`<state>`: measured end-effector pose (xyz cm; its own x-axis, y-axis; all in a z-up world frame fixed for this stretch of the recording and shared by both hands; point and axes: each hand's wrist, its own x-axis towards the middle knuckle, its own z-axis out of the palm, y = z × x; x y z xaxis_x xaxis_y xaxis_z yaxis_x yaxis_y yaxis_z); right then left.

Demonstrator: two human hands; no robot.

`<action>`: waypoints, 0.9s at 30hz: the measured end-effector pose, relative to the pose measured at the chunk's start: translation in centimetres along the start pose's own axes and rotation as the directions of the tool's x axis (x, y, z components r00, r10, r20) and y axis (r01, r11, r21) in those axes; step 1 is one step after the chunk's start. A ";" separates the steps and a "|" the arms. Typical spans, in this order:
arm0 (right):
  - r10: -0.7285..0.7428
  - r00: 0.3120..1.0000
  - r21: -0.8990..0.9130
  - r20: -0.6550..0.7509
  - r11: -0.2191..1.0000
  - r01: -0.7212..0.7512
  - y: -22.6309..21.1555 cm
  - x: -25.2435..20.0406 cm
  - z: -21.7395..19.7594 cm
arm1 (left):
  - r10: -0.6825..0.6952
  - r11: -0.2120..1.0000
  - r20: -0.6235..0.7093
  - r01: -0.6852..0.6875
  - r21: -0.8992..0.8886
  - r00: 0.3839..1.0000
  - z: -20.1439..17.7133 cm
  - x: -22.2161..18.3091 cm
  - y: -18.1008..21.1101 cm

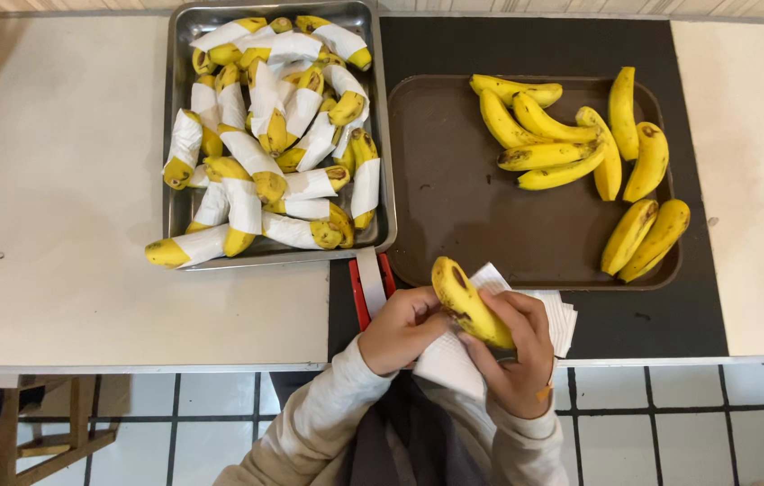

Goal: The person wraps individual bananas in paper strips and secures them with tape using a desktop tape dispenser, then places the wrapped bananas into a metal tray.

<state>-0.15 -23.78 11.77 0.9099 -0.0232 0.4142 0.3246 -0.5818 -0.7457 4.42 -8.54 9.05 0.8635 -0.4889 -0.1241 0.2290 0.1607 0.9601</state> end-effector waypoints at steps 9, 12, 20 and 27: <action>-0.073 0.997 0.082 0.002 0.994 0.073 -1.1 0.4 0.4 | -0.053 0.960 -0.100 0.023 -0.278 0.994 0.7 -0.7 0.3; 0.158 0.940 0.292 -0.303 0.954 -0.066 -2.3 0.9 1.4 | -0.067 0.972 -0.098 0.043 -0.232 0.993 0.3 -0.9 0.7; 0.411 0.910 0.436 -0.049 0.829 -0.351 -1.6 1.3 0.7 | -0.031 0.967 -0.092 0.007 -0.256 0.995 0.7 -1.0 -0.6; 0.353 0.917 0.269 -0.184 0.916 -0.299 -2.2 1.0 1.3 | 0.009 0.956 -0.143 -0.051 -0.290 0.990 1.7 -1.0 -2.8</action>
